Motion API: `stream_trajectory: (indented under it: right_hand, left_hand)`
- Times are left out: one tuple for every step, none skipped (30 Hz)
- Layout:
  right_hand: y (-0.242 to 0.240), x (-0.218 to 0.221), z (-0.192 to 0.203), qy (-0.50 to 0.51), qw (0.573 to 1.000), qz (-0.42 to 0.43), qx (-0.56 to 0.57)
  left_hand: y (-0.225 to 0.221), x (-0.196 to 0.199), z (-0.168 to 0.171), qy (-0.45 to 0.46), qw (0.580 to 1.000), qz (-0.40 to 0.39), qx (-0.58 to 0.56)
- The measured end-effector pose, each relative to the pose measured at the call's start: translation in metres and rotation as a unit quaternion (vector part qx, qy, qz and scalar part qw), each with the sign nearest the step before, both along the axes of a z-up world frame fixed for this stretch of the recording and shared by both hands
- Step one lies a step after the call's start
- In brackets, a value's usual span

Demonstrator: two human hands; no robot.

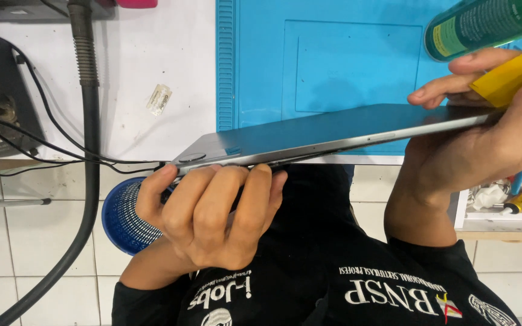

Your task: The person uses a yellow plastic pry tool to separate the screen from the tablet's frame along the edges. They then apply a substance from a green aerosol can into the seam while continuing to pry the device apart.

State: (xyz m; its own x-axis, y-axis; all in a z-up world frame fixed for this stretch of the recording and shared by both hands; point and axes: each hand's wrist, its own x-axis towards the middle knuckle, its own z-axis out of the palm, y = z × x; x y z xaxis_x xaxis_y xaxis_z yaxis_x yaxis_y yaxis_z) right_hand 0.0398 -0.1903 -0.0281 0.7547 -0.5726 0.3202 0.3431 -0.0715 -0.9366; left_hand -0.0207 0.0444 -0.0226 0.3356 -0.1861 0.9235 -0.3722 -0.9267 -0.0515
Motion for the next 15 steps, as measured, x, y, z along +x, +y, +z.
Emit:
stream_trajectory:
  right_hand:
    - [-0.001,0.003,0.0,-0.003,1.0,0.016,-0.001]
    - [-0.002,0.007,0.0,-0.005,0.999,0.031,-0.003]
    - [0.002,0.01,0.005,-0.009,1.0,0.029,-0.003]
    - [0.005,0.013,0.009,0.0,0.999,0.044,0.004]
    - [0.007,0.016,0.014,0.007,0.998,0.056,0.01]
    - [0.007,0.019,0.016,0.003,0.999,0.052,0.009]
    - [0.008,0.021,0.017,-0.003,0.997,0.075,-0.006]
    - [0.008,0.023,0.018,-0.009,0.995,0.097,-0.022]
    - [0.006,0.025,0.018,-0.011,0.995,0.094,-0.022]
    - [0.004,0.027,0.017,-0.031,0.99,0.129,-0.04]
    - [0.002,0.029,0.016,-0.051,0.984,0.163,-0.06]
    - [0.003,0.03,0.018,-0.053,0.984,0.159,-0.061]
    - [0.003,0.03,0.02,-0.041,0.983,0.167,-0.056]
    - [0.003,0.03,0.022,-0.029,0.983,0.176,-0.051]
    - [0.001,0.029,0.023,-0.029,0.983,0.174,-0.051]
  left_hand:
    - [0.0,0.0,0.005,0.037,0.999,0.008,0.021]
    - [-0.001,0.0,0.009,0.074,0.996,0.017,0.041]
    - [-0.005,0.004,0.01,0.071,0.997,0.015,0.041]
    - [-0.009,0.009,0.011,0.068,0.997,0.029,0.026]
    - [-0.014,0.015,0.012,0.063,0.997,0.04,0.011]
    - [-0.016,0.018,0.012,0.059,0.998,0.037,0.01]
    - [-0.018,0.022,0.013,0.062,0.997,0.049,0.007]
    - [-0.02,0.025,0.014,0.065,0.996,0.06,0.005]
    - [-0.022,0.027,0.014,0.063,0.996,0.057,0.005]
    - [-0.023,0.028,0.015,0.072,0.996,0.056,0.018]
    - [-0.025,0.03,0.016,0.081,0.995,0.055,0.029]
    - [-0.028,0.033,0.017,0.079,0.995,0.052,0.029]
    - [-0.03,0.036,0.018,0.079,0.995,0.043,0.034]
    - [-0.033,0.038,0.018,0.079,0.995,0.034,0.04]
    - [-0.035,0.04,0.018,0.079,0.996,0.032,0.04]
